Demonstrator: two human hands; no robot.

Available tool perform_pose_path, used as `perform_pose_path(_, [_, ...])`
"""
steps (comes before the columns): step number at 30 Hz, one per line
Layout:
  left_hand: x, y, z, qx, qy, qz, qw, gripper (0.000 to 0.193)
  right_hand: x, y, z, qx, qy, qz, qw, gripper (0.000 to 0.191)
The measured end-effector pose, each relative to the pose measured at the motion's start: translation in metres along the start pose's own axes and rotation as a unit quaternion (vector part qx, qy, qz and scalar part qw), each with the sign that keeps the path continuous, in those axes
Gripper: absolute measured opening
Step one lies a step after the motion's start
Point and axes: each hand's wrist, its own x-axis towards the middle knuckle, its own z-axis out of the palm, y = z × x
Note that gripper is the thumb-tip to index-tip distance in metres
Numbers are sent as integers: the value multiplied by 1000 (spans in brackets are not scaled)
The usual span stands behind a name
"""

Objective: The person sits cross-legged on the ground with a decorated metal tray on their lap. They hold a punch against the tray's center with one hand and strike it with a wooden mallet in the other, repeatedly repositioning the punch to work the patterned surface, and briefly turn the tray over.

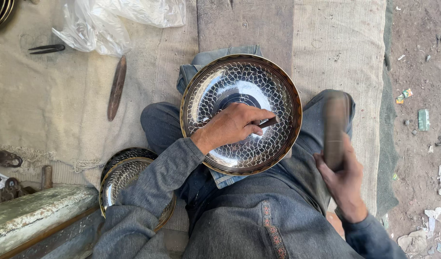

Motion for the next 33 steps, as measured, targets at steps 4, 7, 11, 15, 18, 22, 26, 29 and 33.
perform_pose_path(4, [-8, 4, 2, -20, 34, -53, 998, 43, 30, -21, -13, -26, -98, 3, 995, 78])
perform_pose_path(7, [-15, 6, 7, -31, 87, -66, 994, 39, 55, -38, -16, -11, -119, 17, 993, 75])
perform_pose_path(11, [-25, 10, 19, -23, 173, -91, 980, 40, 92, -68, -29, -115, -160, -117, 973, 76])
perform_pose_path(15, [-35, 14, 34, -11, 244, -173, 954, 40, 130, -104, -36, -482, -306, -171, 803, 69])
perform_pose_path(18, [-39, 17, 47, -28, 324, -179, 928, 39, 143, -129, -34, -193, -205, -284, 917, 77])
perform_pose_path(22, [-43, 22, 61, -16, 378, -200, 904, 34, 153, -156, -28, -474, -318, -268, 776, 65])
perform_pose_path(26, [-46, 26, 66, -8, 400, -222, 889, 34, 157, -178, -23, -533, -307, -349, 707, 64])
perform_pose_path(29, [-46, 29, 67, -5, 409, -220, 885, 32, 160, -191, -23, -606, -346, -300, 651, 62])
perform_pose_path(33, [-45, 29, 65, -29, 407, -240, 881, 33, 158, -200, -28, -585, -331, -346, 655, 65])
